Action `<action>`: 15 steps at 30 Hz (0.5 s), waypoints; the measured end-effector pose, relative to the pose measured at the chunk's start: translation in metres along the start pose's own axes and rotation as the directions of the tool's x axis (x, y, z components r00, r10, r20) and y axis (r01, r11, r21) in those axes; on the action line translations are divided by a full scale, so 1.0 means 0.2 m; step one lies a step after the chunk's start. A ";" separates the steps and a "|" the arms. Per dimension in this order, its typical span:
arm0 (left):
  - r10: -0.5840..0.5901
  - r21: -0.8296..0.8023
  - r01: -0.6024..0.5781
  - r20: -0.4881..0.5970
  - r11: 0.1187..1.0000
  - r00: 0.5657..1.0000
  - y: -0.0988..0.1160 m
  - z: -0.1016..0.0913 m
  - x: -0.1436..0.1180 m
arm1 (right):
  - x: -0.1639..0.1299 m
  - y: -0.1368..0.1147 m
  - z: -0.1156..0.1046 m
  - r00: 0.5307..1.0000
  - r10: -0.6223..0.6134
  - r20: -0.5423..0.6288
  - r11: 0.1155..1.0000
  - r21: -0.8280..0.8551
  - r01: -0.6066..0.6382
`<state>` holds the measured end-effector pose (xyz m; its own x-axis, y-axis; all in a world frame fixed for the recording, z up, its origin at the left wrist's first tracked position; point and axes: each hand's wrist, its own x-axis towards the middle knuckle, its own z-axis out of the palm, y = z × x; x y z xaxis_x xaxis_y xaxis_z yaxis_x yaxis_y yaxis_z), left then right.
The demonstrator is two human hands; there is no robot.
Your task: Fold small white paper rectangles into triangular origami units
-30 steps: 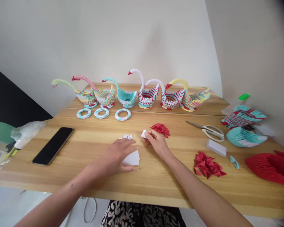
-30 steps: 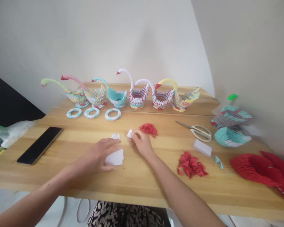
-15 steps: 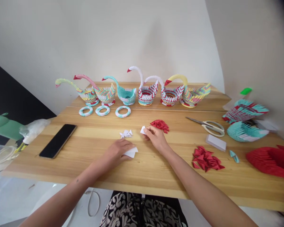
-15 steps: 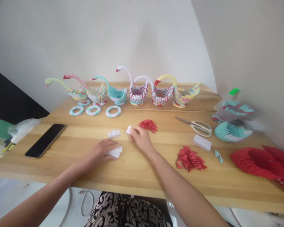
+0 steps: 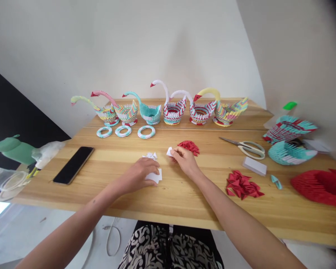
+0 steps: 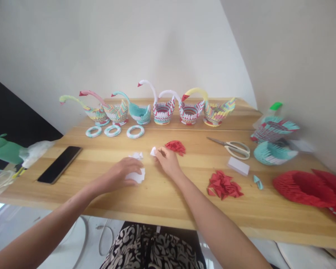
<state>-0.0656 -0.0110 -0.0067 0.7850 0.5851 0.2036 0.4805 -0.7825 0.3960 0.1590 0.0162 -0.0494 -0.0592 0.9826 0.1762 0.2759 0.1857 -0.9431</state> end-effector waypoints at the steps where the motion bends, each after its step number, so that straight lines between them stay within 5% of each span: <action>1: 0.008 -0.007 -0.008 0.006 1.000 1.000 0.00 0.01 0.01 | 0.00 0.00 0.00 1.000 -0.003 0.001 1.000 -0.005 0.003; 15: 0.047 -0.116 -0.057 -0.084 0.992 0.995 -0.07 0.03 -0.07 | -0.01 -0.03 0.00 1.000 -0.016 0.014 0.999 -0.035 0.016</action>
<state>-0.0806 -0.0098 -0.0208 0.7713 0.5632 0.2967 0.3861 -0.7845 0.4853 0.1575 0.0131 -0.0447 -0.0769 0.9794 0.1868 0.3082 0.2016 -0.9297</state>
